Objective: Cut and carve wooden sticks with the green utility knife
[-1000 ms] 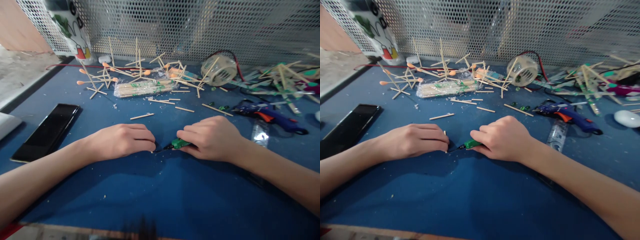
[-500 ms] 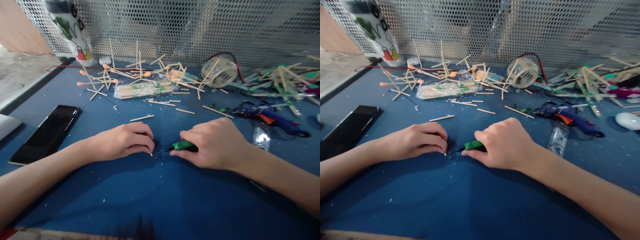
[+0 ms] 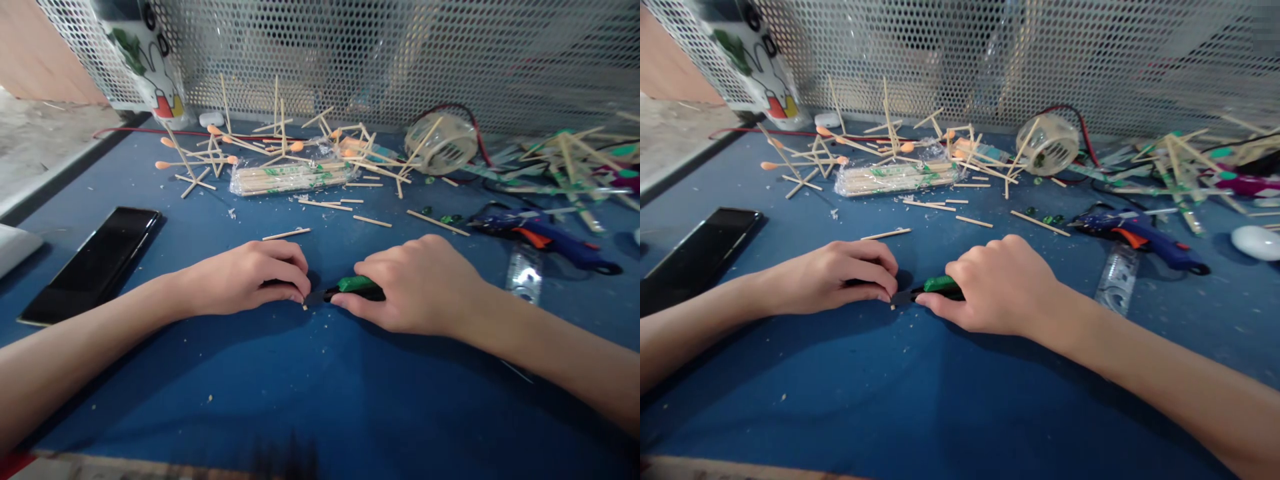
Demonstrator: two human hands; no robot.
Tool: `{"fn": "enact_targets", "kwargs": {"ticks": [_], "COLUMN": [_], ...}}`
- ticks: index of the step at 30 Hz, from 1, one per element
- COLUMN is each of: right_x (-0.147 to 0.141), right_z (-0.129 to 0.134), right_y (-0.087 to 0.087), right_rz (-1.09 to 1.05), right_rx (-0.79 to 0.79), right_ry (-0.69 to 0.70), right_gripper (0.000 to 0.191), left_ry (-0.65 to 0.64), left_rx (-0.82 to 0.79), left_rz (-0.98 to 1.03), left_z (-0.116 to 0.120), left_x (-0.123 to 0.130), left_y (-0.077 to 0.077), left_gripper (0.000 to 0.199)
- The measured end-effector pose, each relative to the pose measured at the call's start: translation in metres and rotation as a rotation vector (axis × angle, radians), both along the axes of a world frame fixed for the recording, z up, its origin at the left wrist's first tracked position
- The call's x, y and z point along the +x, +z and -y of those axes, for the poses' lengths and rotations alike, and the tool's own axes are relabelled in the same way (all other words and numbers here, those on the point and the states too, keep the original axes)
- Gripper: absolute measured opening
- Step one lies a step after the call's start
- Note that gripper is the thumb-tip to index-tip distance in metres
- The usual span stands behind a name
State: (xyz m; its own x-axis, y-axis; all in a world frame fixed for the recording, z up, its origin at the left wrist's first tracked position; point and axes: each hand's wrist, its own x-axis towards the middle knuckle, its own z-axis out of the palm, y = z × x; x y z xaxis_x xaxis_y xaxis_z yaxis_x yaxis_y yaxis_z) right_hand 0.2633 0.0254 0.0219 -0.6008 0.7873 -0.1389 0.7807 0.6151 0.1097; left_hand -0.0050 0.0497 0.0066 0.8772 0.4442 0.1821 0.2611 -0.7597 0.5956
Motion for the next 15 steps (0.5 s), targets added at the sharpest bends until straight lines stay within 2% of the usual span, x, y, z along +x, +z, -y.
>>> {"fn": "enact_targets", "kwargs": {"ticks": [15], "right_x": [-0.0051], "right_z": [0.0018], "right_y": [-0.0011], "right_rz": [0.056], "right_rx": [0.027], "right_ry": [0.01], "right_gripper": [0.069], "left_ry": [0.011], "left_rx": [0.001], "left_rz": [-0.033], "left_z": [0.0009], "left_x": [-0.0004], "left_y": [0.0017], "left_gripper": [0.017]}}
